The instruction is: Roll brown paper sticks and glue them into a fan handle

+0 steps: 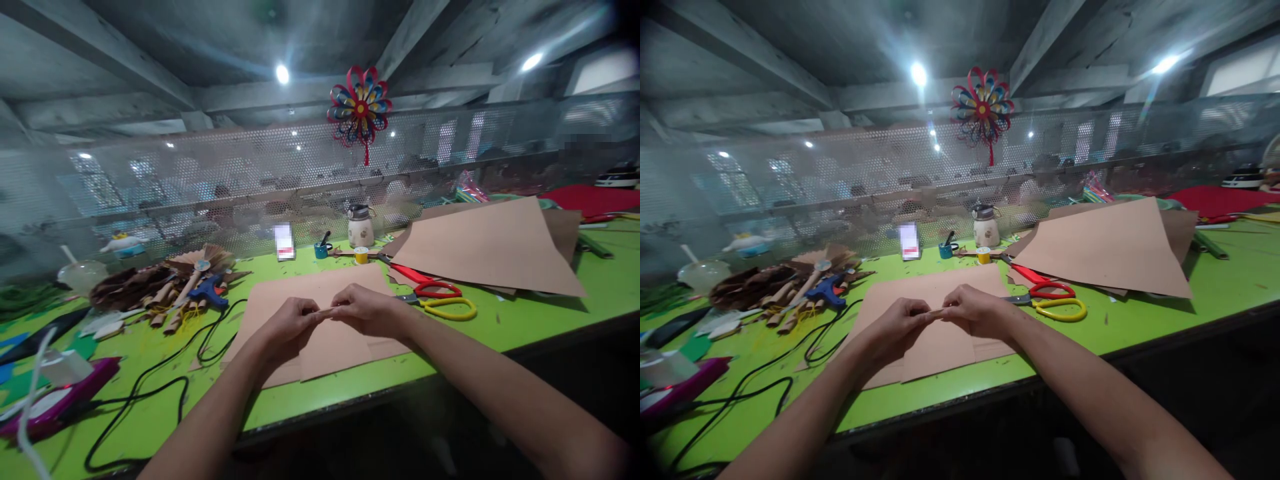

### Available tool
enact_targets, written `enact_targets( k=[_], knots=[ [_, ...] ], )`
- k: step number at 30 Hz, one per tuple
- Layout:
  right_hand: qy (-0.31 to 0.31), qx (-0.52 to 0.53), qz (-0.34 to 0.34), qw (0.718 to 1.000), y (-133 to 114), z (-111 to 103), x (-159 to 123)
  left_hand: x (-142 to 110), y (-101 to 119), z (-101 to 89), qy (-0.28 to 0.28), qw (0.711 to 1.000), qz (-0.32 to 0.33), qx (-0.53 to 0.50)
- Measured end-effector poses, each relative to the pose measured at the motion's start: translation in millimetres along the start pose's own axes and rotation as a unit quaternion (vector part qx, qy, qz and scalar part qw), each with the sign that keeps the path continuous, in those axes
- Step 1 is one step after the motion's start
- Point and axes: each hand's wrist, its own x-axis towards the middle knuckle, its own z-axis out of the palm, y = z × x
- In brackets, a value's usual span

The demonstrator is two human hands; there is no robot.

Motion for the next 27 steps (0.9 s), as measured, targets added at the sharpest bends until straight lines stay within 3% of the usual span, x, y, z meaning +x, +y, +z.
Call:
enact_targets(
  k=[4, 7, 13, 15, 23, 27],
  knots=[
    [-0.025, -0.070, 0.005, 0.997, -0.8, -8.5, 0.5, -0.5, -7.0, -2.8, -0.012, 0.999, -0.018, -0.032],
    [-0.016, -0.011, 0.018, 1.000, 0.1, -10.2, 0.7, -1.8, -4.8, -5.5, -0.003, 0.998, -0.028, -0.053],
    [0.011, 0.101, 0.022, 0.995, -1.7, -9.4, -4.3, -1.5, 2.5, -23.6, -0.040, 0.998, -0.022, 0.049],
    [0.018, 0.132, 0.016, 0.991, -0.1, -12.3, -3.6, -2.3, 1.5, -26.9, -0.041, 0.998, -0.033, 0.040],
    [0.016, 0.100, 0.017, 0.995, 7.6, -29.5, 8.3, -9.0, -2.1, -20.4, -0.074, 0.971, -0.089, -0.208],
    [0.053, 0.074, 0.023, 0.996, 10.7, -34.9, 13.3, -10.1, -1.7, -16.4, -0.075, 0.948, -0.091, -0.294]
  ],
)
